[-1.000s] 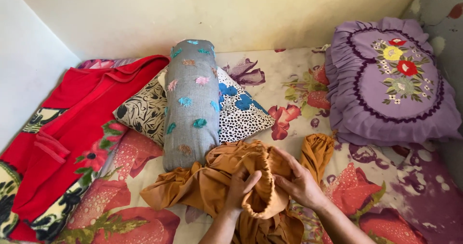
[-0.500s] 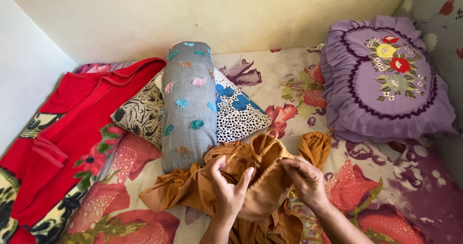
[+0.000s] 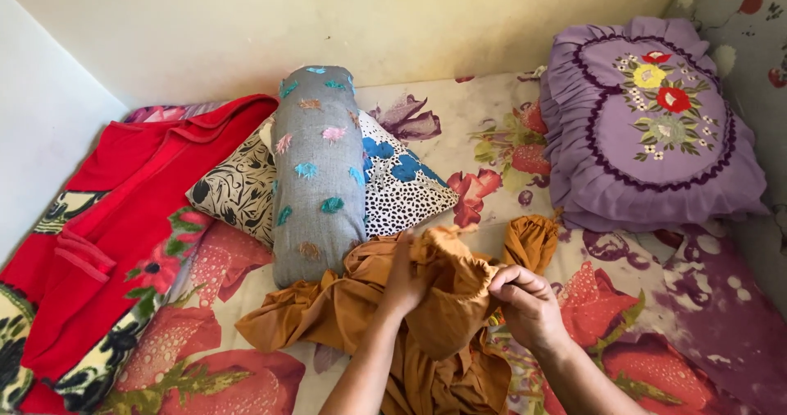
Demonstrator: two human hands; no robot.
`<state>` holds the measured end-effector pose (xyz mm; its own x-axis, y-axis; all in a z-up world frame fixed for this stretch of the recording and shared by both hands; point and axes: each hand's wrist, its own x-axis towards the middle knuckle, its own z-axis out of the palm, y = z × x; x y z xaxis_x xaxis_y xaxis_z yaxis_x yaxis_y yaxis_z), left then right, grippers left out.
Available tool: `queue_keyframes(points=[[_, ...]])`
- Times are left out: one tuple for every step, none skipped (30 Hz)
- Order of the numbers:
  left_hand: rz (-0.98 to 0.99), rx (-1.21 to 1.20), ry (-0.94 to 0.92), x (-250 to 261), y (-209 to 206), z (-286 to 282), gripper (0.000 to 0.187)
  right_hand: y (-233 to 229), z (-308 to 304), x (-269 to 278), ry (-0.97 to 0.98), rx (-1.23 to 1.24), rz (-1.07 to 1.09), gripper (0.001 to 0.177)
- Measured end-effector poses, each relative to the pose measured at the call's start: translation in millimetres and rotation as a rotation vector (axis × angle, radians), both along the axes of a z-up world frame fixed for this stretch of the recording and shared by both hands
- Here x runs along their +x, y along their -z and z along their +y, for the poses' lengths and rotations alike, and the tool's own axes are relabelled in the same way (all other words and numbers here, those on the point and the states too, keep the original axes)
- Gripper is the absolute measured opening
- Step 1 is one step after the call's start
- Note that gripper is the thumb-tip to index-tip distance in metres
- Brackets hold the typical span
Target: Stuffing a long bolster-style pillow into a brown fabric cover on a bed.
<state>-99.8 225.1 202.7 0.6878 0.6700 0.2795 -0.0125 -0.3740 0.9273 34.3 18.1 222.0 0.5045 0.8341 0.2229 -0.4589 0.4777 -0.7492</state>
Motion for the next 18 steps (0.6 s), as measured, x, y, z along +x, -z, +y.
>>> queue_keyframes(points=[[0.002, -0.001, 0.001, 4, 17, 6, 0.074, -1, 0, -1, 0.001, -0.001, 0.002, 0.016], [-0.056, -0.170, 0.130, 8, 35, 12, 0.073, -2, -1, -1, -0.036, -0.003, 0.079, 0.016], [-0.114, -0.340, 0.259, 12, 53, 18, 0.072, -4, -2, -1, -0.073, -0.004, 0.157, 0.015], [-0.113, -0.341, 0.260, 9, 44, 14, 0.072, -9, -4, 2, -0.072, -0.005, 0.158, 0.015], [-0.132, -0.320, 0.238, 5, 34, 10, 0.059, -14, -7, 4, -0.033, -0.016, 0.159, 0.016], [-0.152, -0.295, 0.218, 2, 24, 8, 0.046, -20, -8, 8, 0.007, -0.023, 0.158, 0.017], [-0.152, -0.292, 0.221, -10, -3, -2, 0.046, 5, -12, 30, 0.009, -0.020, 0.157, 0.017], [-0.181, -0.219, 0.144, -22, -29, -12, 0.033, 30, -16, 52, 0.110, -0.035, 0.177, 0.015], [-0.210, -0.146, 0.067, -35, -55, -23, 0.022, 55, -21, 74, 0.212, -0.053, 0.196, 0.014], [-0.208, -0.145, 0.066, -40, -57, -28, 0.022, 18, -20, 60, 0.211, -0.052, 0.198, 0.014], [-0.241, -0.118, 0.039, -46, -58, -34, 0.020, -19, -20, 45, 0.383, -0.259, -0.022, 0.013], [-0.275, -0.088, 0.009, -51, -59, -39, 0.017, -56, -18, 32, 0.550, -0.460, -0.250, 0.019], [-0.276, -0.085, 0.006, -53, -64, -47, 0.017, -58, -19, 25, 0.547, -0.457, -0.251, 0.019], [-0.237, -0.024, -0.033, -54, -69, -54, 0.018, -60, -21, 17, 0.640, -0.316, -0.596, 0.016], [-0.197, 0.037, -0.072, -55, -74, -62, 0.019, -62, -22, 10, 0.721, -0.161, -0.939, 0.014], [-0.193, 0.038, -0.075, -58, -90, -74, 0.019, -73, -25, -1, 0.718, -0.160, -0.934, 0.014], [-0.191, 0.130, -0.081, -61, -106, -85, 0.019, -84, -29, -12, 0.635, -0.149, -1.007, 0.018], [-0.188, 0.221, -0.082, -62, -122, -97, 0.021, -95, -33, -22, 0.554, -0.139, -1.079, 0.022]])
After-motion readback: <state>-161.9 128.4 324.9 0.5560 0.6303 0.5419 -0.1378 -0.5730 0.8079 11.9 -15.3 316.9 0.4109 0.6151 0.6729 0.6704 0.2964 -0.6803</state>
